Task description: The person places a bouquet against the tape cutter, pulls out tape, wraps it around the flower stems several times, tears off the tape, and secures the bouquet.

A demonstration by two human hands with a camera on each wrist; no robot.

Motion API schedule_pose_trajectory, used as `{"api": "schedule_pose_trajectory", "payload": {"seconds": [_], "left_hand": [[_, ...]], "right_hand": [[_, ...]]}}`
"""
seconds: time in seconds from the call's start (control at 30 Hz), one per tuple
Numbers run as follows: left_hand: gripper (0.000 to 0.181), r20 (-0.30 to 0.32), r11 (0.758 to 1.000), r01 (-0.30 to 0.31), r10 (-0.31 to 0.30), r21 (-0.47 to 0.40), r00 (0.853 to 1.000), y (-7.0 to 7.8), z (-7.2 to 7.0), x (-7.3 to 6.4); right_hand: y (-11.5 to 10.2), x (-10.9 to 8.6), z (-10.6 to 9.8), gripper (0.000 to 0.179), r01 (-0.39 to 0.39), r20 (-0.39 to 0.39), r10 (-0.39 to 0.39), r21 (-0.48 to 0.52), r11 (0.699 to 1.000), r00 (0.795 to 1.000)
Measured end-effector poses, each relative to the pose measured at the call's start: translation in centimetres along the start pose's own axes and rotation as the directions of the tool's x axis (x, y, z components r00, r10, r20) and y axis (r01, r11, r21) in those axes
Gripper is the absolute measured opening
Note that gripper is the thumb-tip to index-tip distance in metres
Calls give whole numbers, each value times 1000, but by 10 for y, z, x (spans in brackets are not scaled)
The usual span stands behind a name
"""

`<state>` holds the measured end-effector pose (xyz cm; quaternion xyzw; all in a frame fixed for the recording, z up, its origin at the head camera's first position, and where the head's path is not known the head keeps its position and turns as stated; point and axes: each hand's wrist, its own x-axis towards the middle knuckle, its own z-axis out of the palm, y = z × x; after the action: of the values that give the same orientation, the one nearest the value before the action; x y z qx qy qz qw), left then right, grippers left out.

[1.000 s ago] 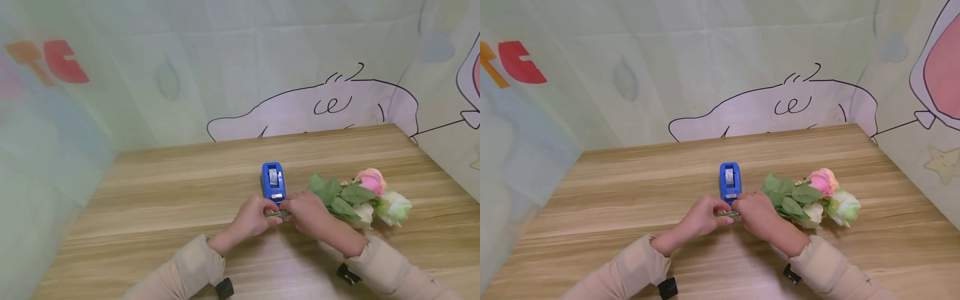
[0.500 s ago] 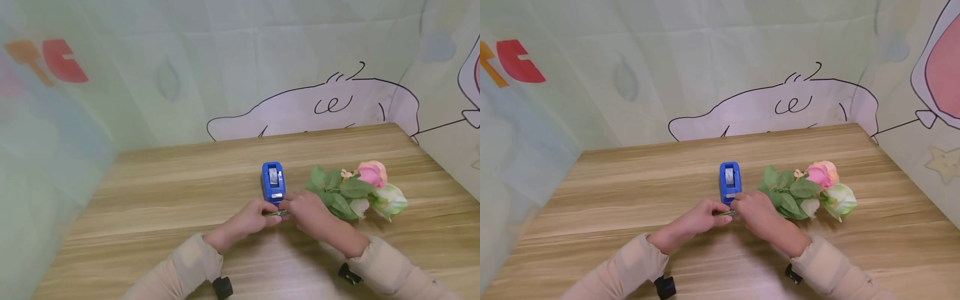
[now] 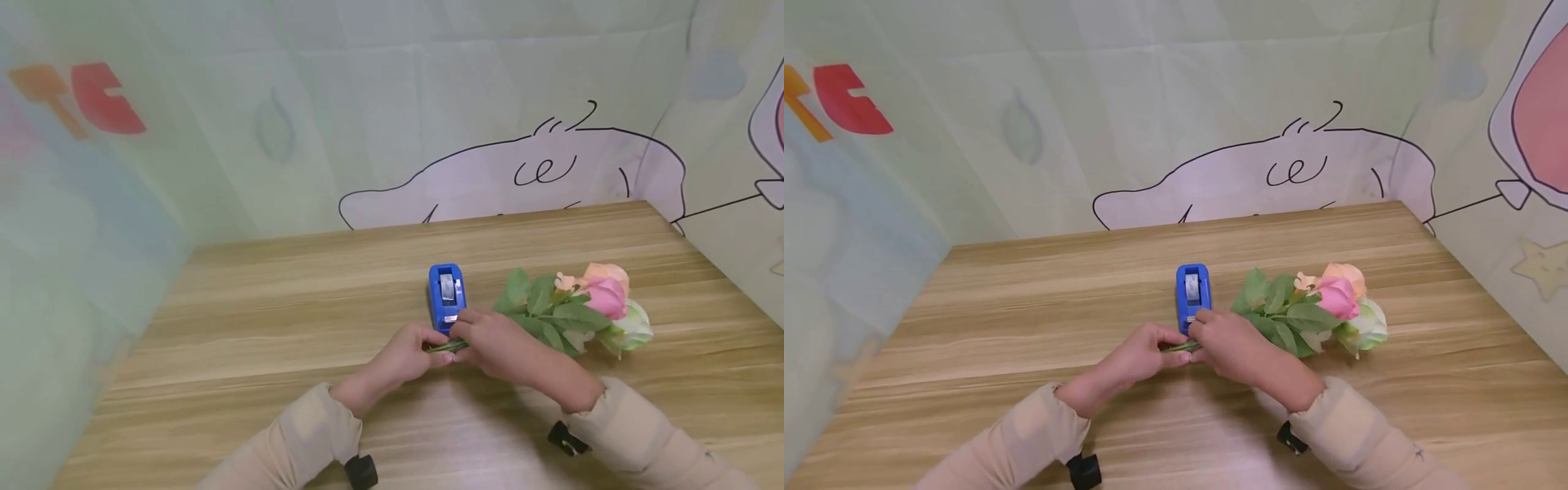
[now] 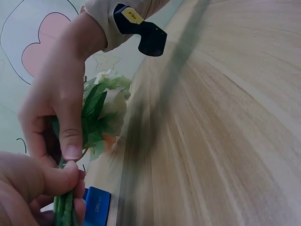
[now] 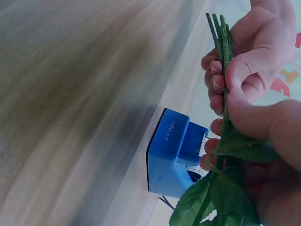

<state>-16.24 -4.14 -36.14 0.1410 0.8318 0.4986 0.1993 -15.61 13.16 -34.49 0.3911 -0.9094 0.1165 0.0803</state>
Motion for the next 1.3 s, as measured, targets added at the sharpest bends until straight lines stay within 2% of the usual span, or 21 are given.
{"api": "schedule_pose_trajectory", "payload": {"seconds": [0.2,0.33,0.47,0.6,0.7,0.87,1.03,1.2,1.3], "left_hand": [[15,-14,1000,-14,14,-18,1000,-1,5,1],[16,45,997,-21,24,-80,999,-3,6,2],[19,125,987,28,-8,-156,992,-3,4,3],[23,160,984,81,-55,-160,986,-2,1,2],[22,168,986,93,-69,-136,983,0,0,2],[19,179,986,85,-59,-144,982,-1,2,3],[21,220,965,107,-53,-239,974,-4,4,1],[23,252,938,139,-57,-319,966,-4,5,0],[25,217,928,149,-76,-342,973,-3,4,-1]], "right_hand": [[0,-1,0,12,49,-20,-51,-100,994,998],[1,-2,-1,11,54,13,-53,-141,988,999],[2,-3,-2,13,70,33,-65,-181,981,997],[2,-4,-4,16,110,28,-107,-218,970,994],[3,-5,-6,18,154,36,-150,-219,963,988],[5,-5,-7,18,237,21,-238,-199,951,971],[8,-4,-6,14,308,-8,-317,-211,928,948],[9,0,-9,13,384,-29,-411,-302,873,911],[8,4,-13,14,407,-42,-451,-367,837,891]]}}
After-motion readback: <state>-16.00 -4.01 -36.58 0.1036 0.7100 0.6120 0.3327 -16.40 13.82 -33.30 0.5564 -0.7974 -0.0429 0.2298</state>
